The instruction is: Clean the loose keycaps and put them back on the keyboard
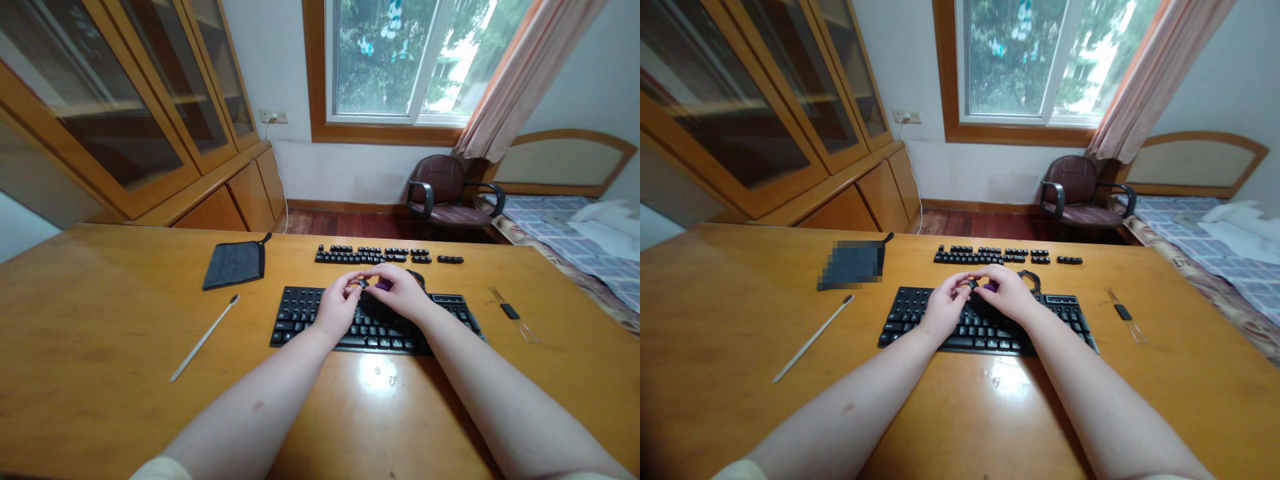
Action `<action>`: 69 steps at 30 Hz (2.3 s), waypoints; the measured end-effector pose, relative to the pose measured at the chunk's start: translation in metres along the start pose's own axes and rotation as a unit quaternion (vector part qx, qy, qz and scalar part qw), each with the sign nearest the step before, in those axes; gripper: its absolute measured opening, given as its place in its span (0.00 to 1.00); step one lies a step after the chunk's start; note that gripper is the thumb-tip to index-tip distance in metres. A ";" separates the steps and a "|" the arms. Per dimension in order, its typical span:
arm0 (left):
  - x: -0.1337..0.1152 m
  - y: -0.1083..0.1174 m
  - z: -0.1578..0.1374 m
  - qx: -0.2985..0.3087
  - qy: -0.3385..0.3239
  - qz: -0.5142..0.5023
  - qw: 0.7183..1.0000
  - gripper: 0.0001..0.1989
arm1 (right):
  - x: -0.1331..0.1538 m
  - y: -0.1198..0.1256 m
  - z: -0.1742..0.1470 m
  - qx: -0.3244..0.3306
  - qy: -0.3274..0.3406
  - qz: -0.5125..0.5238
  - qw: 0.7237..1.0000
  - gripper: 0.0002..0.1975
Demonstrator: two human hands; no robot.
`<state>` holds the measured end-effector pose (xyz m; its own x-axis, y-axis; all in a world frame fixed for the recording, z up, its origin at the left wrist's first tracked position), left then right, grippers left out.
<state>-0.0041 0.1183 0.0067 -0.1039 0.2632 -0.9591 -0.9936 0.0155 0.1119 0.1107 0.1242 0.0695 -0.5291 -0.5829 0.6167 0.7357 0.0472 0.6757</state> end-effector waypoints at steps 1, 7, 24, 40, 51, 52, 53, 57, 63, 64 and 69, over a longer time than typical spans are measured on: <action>0.000 0.000 0.000 0.002 0.000 -0.001 1.000 0.16 | 0.004 0.000 0.000 0.003 0.017 -0.002 1.000 0.12; -0.008 -0.004 -0.002 0.029 -0.004 0.022 0.999 0.18 | 0.017 0.001 0.000 0.059 0.038 -0.067 0.995 0.11; -0.005 0.000 -0.002 0.004 0.001 0.039 0.999 0.12 | -0.040 -0.029 -0.025 0.306 -0.151 -0.102 0.934 0.07; -0.012 0.001 -0.002 0.004 -0.004 0.045 0.999 0.11 | -0.036 -0.027 -0.020 0.275 -0.158 -0.140 0.938 0.06; -0.009 0.000 -0.002 0.004 0.003 0.035 0.999 0.11 | -0.068 -0.019 -0.022 0.237 -0.274 -0.193 0.912 0.13; -0.009 0.000 -0.002 0.003 0.005 0.034 0.999 0.11 | -0.071 -0.017 -0.022 0.227 -0.282 -0.212 0.908 0.16; -0.009 0.000 -0.002 0.003 0.006 0.034 0.999 0.11 | -0.074 -0.016 -0.021 0.222 -0.281 -0.221 0.907 0.18; -0.007 0.001 -0.002 0.002 0.008 0.036 0.999 0.11 | -0.076 -0.009 -0.017 0.184 -0.264 -0.216 0.922 0.19; -0.007 0.000 -0.003 0.009 0.006 0.042 0.999 0.11 | -0.080 0.028 -0.011 -0.011 -0.255 -0.313 0.915 0.19; -0.008 0.000 -0.003 0.009 0.006 0.042 0.999 0.11 | -0.081 0.024 -0.010 -0.004 -0.243 -0.314 0.918 0.21; -0.012 -0.001 -0.003 0.014 0.001 0.046 0.999 0.11 | -0.093 0.004 -0.012 0.059 -0.232 -0.317 0.918 0.29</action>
<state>-0.0019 0.1122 0.0175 -0.1938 0.2638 -0.9449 -0.9784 0.0191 0.2060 0.1680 0.1689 0.0106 -0.9783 -0.1167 0.1711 0.1808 -0.0780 0.9804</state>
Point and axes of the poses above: each hand's wrist, its own z-axis towards the middle knuckle, its own y-axis out of the back of the hand, x = y × z, the point moved 10 cm from there along z, towards the middle knuckle, and after that the axes turned 1 degree about -z, right-handed, at the moved point
